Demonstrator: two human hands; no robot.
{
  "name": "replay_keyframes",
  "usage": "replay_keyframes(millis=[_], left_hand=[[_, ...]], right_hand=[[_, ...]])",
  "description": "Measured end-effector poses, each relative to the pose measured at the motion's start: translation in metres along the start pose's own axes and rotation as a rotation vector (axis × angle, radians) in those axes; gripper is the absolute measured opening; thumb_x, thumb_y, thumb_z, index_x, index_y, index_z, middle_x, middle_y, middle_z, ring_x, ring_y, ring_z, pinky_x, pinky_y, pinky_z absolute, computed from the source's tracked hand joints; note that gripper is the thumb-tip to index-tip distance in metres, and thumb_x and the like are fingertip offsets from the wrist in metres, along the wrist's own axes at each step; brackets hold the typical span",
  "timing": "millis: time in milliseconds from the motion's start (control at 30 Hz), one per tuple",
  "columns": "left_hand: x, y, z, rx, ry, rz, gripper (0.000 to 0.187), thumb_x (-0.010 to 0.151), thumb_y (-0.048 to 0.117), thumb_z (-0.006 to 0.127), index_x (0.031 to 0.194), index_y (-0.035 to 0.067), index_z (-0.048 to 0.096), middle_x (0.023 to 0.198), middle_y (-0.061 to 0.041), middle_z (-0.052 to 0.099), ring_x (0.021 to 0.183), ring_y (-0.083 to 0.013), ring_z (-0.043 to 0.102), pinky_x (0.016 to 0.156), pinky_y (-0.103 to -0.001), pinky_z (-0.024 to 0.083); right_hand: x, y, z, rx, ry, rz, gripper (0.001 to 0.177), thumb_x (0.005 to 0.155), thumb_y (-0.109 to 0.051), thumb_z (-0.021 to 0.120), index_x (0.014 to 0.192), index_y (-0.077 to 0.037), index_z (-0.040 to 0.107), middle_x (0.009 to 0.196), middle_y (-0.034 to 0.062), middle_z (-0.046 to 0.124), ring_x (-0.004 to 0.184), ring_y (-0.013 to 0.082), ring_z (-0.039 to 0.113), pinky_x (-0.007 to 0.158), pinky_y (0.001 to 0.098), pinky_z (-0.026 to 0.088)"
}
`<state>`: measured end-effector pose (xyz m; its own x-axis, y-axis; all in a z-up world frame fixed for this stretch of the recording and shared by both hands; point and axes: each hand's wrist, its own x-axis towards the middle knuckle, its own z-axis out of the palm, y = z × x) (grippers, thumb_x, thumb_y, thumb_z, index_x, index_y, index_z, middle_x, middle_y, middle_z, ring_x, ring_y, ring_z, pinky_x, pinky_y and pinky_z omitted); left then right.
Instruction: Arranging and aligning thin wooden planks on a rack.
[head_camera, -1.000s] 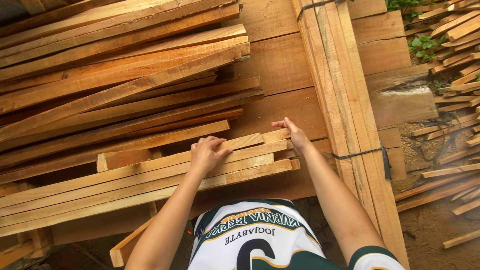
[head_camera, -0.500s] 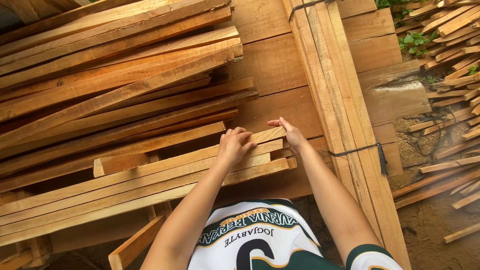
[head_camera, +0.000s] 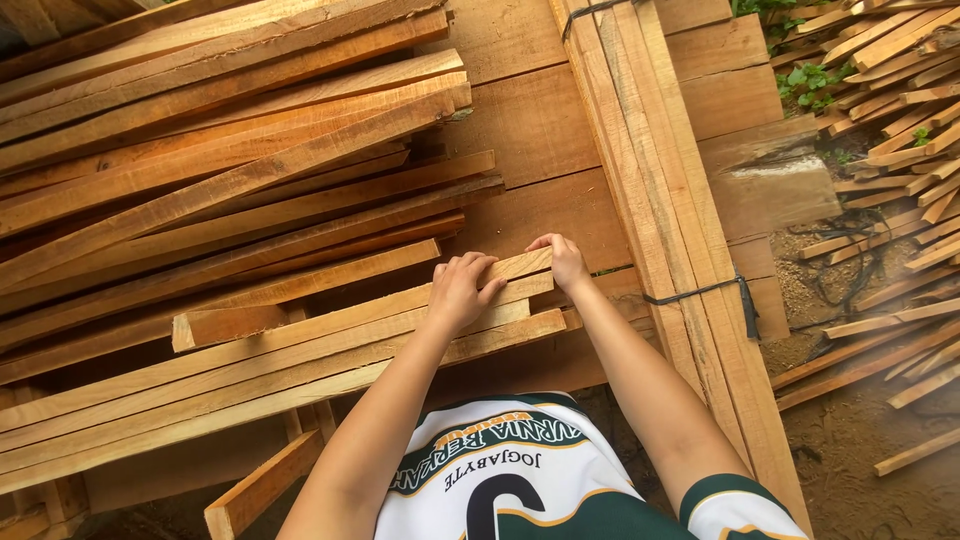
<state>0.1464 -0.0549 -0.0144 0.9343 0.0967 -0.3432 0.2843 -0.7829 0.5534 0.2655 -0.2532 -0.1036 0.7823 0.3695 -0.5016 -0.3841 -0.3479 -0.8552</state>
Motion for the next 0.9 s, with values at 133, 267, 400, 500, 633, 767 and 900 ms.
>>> replay_keyframes(millis=[133,267,400,500,633,767,900], left_hand=[[-0.021,0.014,-0.021,0.039,0.016,0.01,0.059,0.093,0.052,0.064,0.143,0.022,0.053,0.136,-0.001,0.058,0.132,-0.0227,0.052,0.108,-0.044,0.038],[-0.062,0.003,-0.031,0.15,0.086,0.027,0.125,0.06,0.071,0.083,0.158,0.015,0.029,0.162,-0.008,0.026,0.149,-0.0336,0.019,0.119,-0.057,0.011],[-0.097,-0.013,-0.019,0.241,-0.104,-0.091,0.155,0.049,0.071,0.091,0.163,0.008,0.008,0.171,-0.016,-0.001,0.155,-0.0417,-0.006,0.119,-0.067,-0.006],[-0.097,-0.028,-0.004,0.392,-0.089,-0.113,0.142,0.059,0.059,0.091,0.164,0.008,0.01,0.171,-0.014,0.004,0.156,-0.0377,-0.002,0.119,-0.067,-0.005],[-0.096,-0.039,0.005,0.387,-0.097,-0.11,0.147,0.056,0.06,0.091,0.164,0.01,0.005,0.171,-0.012,-0.001,0.156,-0.0374,-0.005,0.118,-0.068,-0.006],[-0.098,-0.036,-0.001,0.381,-0.129,-0.112,0.148,0.056,0.064,0.089,0.164,0.012,0.003,0.171,-0.01,-0.003,0.156,-0.0345,-0.007,0.119,-0.065,-0.009],[-0.1,-0.031,-0.011,0.394,-0.159,-0.131,0.146,0.057,0.065,0.089,0.164,0.015,0.004,0.172,-0.007,-0.003,0.157,-0.0321,-0.005,0.122,-0.062,-0.006]], right_hand=[[0.002,0.016,-0.011,-0.036,0.164,-0.037,0.046,0.108,-0.05,0.048,0.112,-0.013,0.074,0.115,0.0095,0.072,0.119,0.0236,0.062,0.109,0.0393,0.042],[-0.056,-0.011,-0.023,-0.293,0.36,0.119,0.043,0.105,-0.054,0.053,0.112,-0.014,0.067,0.104,0.008,0.071,0.104,0.0279,0.067,0.087,0.0435,0.052],[-0.094,-0.017,-0.014,-0.512,0.356,0.068,0.03,0.093,-0.054,0.07,0.096,-0.026,0.079,0.089,-0.0029,0.077,0.092,0.0247,0.073,0.076,0.0398,0.057],[-0.086,-0.017,-0.012,-0.536,0.275,0.126,0.037,0.088,-0.062,0.07,0.106,-0.03,0.079,0.096,-0.0061,0.077,0.102,0.0228,0.072,0.084,0.0397,0.057],[-0.087,-0.036,-0.012,-0.499,0.195,0.2,0.046,0.082,-0.059,0.075,0.111,-0.024,0.079,0.098,-0.0002,0.078,0.104,0.0268,0.072,0.085,0.041,0.057],[-0.097,-0.051,-0.021,-0.178,0.112,0.163,0.045,0.085,-0.035,0.08,0.116,-0.002,0.074,0.096,0.0066,0.076,0.093,0.0185,0.067,0.077,0.0298,0.052],[-0.099,-0.045,-0.02,0.065,0.132,0.128,0.035,0.089,-0.023,0.078,0.113,0.001,0.071,0.087,-0.0001,0.073,0.079,0.0051,0.061,0.068,0.016,0.047]])
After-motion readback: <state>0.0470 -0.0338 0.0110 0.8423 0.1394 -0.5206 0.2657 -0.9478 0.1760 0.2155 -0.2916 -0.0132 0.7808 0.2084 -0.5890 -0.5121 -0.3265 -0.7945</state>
